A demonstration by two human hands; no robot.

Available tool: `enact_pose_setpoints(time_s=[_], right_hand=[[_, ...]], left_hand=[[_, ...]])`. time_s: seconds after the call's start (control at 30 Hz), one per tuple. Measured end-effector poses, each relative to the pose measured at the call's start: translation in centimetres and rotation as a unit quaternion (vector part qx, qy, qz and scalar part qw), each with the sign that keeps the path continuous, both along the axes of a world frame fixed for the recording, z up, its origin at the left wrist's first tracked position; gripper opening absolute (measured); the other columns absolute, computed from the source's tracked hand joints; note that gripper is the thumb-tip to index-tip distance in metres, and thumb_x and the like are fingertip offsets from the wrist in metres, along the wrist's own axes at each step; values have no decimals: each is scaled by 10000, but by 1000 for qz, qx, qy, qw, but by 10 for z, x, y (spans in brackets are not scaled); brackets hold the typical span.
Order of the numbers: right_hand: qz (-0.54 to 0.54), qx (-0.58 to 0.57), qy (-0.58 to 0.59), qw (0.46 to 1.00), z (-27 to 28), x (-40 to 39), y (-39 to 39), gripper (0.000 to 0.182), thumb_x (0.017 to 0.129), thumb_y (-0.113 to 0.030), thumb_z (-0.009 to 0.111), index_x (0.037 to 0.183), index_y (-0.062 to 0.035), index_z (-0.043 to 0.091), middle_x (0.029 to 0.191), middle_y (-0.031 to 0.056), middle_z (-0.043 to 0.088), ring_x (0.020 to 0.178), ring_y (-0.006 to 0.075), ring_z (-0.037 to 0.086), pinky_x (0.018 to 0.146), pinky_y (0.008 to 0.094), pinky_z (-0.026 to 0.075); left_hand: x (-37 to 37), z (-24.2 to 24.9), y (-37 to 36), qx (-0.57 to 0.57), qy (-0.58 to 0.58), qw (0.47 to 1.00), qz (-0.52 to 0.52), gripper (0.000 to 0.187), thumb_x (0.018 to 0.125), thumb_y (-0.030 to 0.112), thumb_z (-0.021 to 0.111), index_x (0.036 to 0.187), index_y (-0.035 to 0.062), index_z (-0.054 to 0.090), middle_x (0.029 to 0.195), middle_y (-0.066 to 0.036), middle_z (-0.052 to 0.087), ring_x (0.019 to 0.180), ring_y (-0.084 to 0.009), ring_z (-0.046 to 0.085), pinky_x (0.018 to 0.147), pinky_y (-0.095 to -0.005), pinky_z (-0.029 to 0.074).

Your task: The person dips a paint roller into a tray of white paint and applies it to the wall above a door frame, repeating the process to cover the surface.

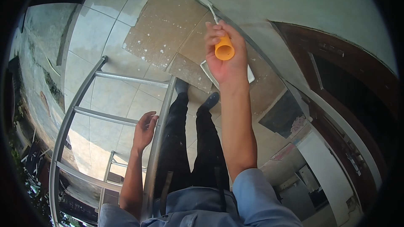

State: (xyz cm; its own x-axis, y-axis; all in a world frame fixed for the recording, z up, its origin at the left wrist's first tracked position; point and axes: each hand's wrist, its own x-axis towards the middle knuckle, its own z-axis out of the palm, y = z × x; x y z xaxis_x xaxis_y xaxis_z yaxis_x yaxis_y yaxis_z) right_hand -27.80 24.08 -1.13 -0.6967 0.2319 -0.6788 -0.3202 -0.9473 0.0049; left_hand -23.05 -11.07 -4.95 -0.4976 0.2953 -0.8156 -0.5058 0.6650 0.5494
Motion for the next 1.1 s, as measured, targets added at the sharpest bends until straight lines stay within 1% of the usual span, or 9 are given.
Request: enact_pose_setpoints(time_s=[0.1, 0.2, 0.3, 0.5, 0.53, 0.63, 0.77, 0.97, 1.1], right_hand=[[-6, -37, 34, 999, 66, 40, -12, 422, 1035, -143, 387, 1314, 162, 300, 919, 96, 481, 680, 114, 554, 511, 233, 504], [-5, -31, 52, 998, 81, 60, -24, 421, 1047, -169, 351, 1316, 152, 316, 928, 95, 475, 678, 112, 553, 489, 240, 498], [51, 31, -39, 997, 25, 41, -21, 367, 984, -167, 543, 1223, 99, 464, 860, 15, 537, 673, 52, 535, 506, 173, 439], [41, 31, -78, 996, -112, -30, -13, 211, 940, -112, 577, 1055, 43, 491, 799, 8, 539, 663, 65, 535, 572, 197, 467], [40, 35, -84, 995, -118, -32, -14, 201, 939, -106, 575, 1044, 41, 489, 797, 9, 539, 663, 68, 538, 576, 200, 471], [35, 23, -45, 998, -96, -17, -8, 379, 948, -67, 554, 1214, 149, 392, 804, 45, 527, 667, 81, 559, 559, 181, 493], [47, -12, 15, 999, -51, 27, 0, 368, 974, -75, 515, 1227, 153, 377, 851, 54, 518, 668, 89, 563, 554, 189, 498], [65, 3, -15, 998, -129, -9, 14, 367, 993, -93, 483, 1241, 150, 364, 843, 61, 508, 665, 91, 567, 554, 196, 504], [44, -17, 2, 999, -106, -4, 6, 361, 1003, -112, 468, 1236, 148, 378, 842, 59, 503, 653, 90, 568, 543, 193, 499]], left_hand=[[-2, -2, 0, 5, 5, 1000, 1, 296, 972, 203, 584, 1181, -4, 605, 936, -139, 701, 905, -206, 685, 819, -329, 530], [-2, 0, 1, -3, -14, 1000, -2, 308, 978, 218, 579, 1192, -3, 598, 980, -148, 699, 943, -214, 677, 841, -337, 526], [-3, 1, 2, -5, -35, 999, -15, 338, 987, 252, 573, 1217, 4, 583, 1068, -170, 695, 1020, -233, 661, 880, -351, 515], [-1, -3, -6, -9, -6, 1000, -23, 327, 983, 245, 576, 1209, 10, 589, 1036, -163, 698, 987, -233, 671, 863, -356, 522], [-1, -2, -6, -12, 1, 1000, -20, 312, 979, 230, 578, 1197, 7, 596, 997, -154, 702, 956, -227, 679, 848, -353, 526], [-3, -2, -2, -9, 2, 1000, -5, 301, 975, 218, 580, 1186, 5, 603, 966, -153, 707, 928, -225, 688, 834, -350, 528], [0, -4, -2, -3, 2, 1000, 19, 304, 970, 222, 584, 1186, 10, 605, 989, -164, 710, 928, -241, 692, 834, -352, 522], [-1, -7, -6, -5, 14, 1000, 10, 303, 963, 223, 587, 1190, 22, 606, 1004, -158, 712, 935, -253, 692, 832, -364, 513], [-1, -3, -6, -14, 19, 1000, 9, 298, 961, 220, 588, 1184, 23, 607, 991, -165, 712, 937, -254, 692, 813, -359, 510]])
